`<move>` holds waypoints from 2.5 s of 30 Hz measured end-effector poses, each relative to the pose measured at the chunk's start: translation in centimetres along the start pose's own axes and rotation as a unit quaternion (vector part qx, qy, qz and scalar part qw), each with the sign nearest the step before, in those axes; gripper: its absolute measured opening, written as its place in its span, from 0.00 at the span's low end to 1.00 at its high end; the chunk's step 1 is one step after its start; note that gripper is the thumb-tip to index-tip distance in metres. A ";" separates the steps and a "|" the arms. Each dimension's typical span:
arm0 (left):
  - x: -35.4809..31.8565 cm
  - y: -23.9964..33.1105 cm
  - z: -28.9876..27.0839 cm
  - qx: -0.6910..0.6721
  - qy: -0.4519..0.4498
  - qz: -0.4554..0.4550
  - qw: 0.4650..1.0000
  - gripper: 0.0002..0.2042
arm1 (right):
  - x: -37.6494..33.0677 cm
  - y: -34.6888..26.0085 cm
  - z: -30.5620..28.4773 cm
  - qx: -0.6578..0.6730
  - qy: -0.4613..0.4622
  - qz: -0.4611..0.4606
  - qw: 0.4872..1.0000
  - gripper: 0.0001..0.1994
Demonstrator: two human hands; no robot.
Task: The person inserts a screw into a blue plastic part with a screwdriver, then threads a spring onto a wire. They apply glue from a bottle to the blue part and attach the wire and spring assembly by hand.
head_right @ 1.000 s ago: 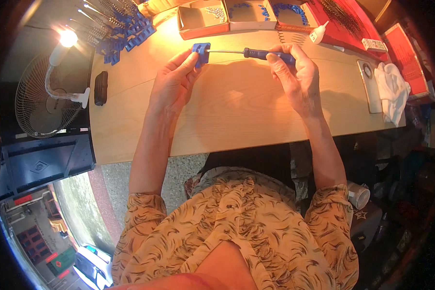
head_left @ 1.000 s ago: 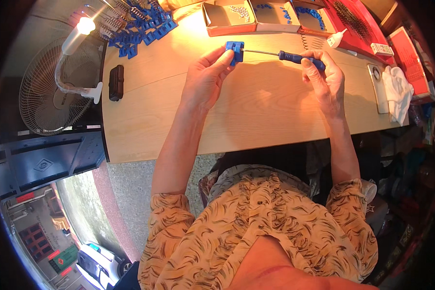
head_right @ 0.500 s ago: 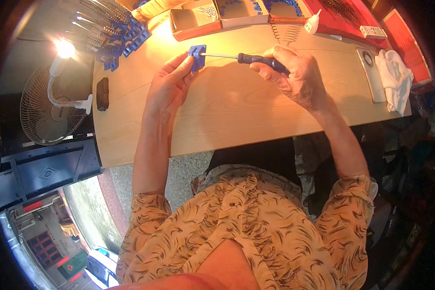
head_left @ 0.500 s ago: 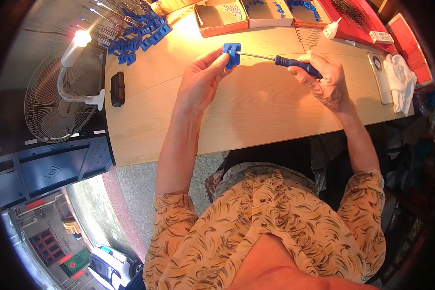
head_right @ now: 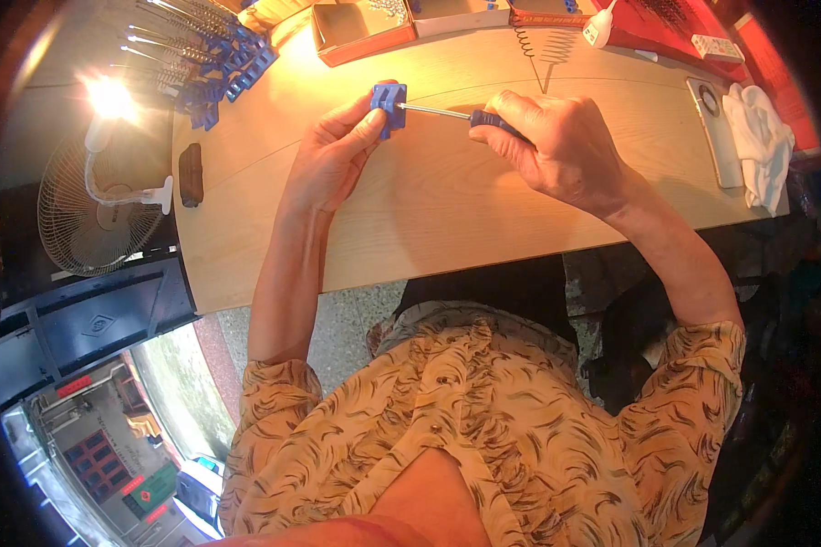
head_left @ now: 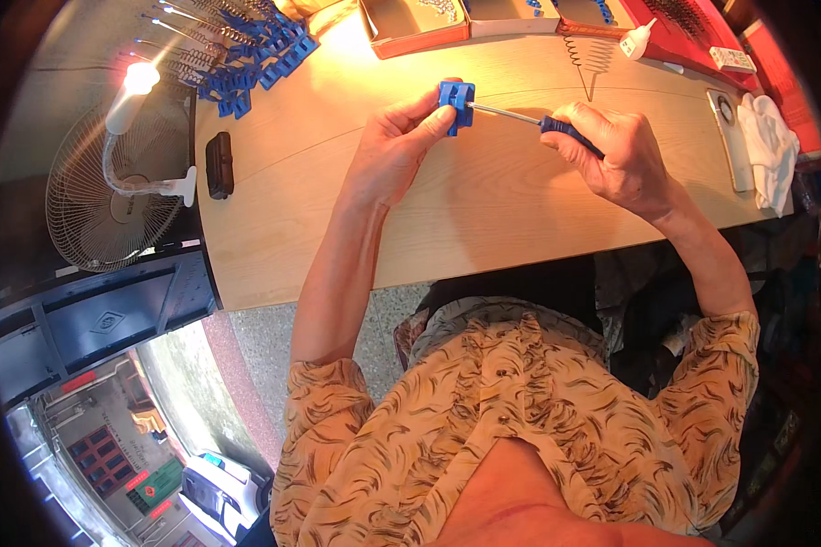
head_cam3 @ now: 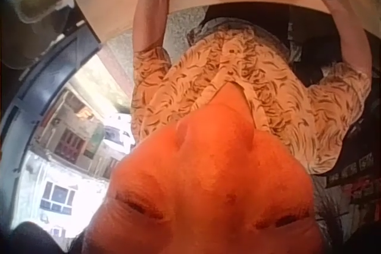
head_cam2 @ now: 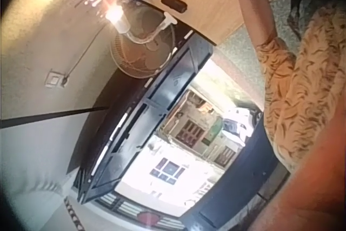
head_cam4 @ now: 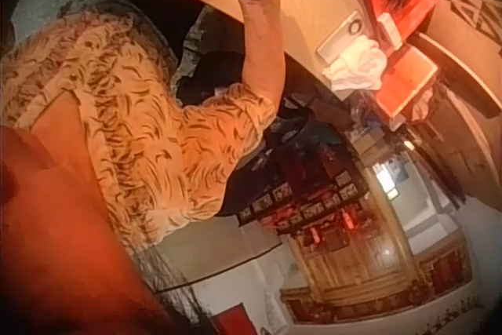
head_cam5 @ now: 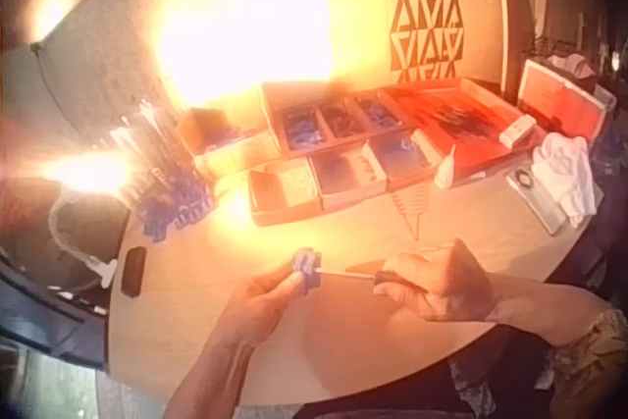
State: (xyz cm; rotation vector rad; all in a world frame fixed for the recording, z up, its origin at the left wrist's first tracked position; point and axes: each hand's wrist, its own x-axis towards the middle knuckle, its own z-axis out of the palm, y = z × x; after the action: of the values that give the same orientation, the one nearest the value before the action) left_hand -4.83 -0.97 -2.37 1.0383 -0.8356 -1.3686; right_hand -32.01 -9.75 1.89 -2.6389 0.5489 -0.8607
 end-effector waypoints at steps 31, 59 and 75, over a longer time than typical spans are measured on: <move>-0.1 -0.4 0.0 0.031 0.001 0.009 0.999 0.18 | 0.7 1.1 0.1 0.123 -0.067 0.099 0.985 0.13; 0.0 -0.3 -0.3 0.146 -0.002 0.031 0.989 0.19 | 0.6 2.1 -0.1 0.296 -0.155 0.221 0.916 0.14; 0.4 0.8 -1.6 -0.127 0.057 -0.002 0.990 0.19 | -3.5 8.4 -1.5 0.008 0.073 0.175 0.982 0.11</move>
State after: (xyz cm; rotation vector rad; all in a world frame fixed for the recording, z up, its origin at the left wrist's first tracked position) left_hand -3.01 -1.29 -2.24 0.9086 -0.5586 -1.3658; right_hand -37.72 -15.81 -2.03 -2.3715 1.0024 -0.9408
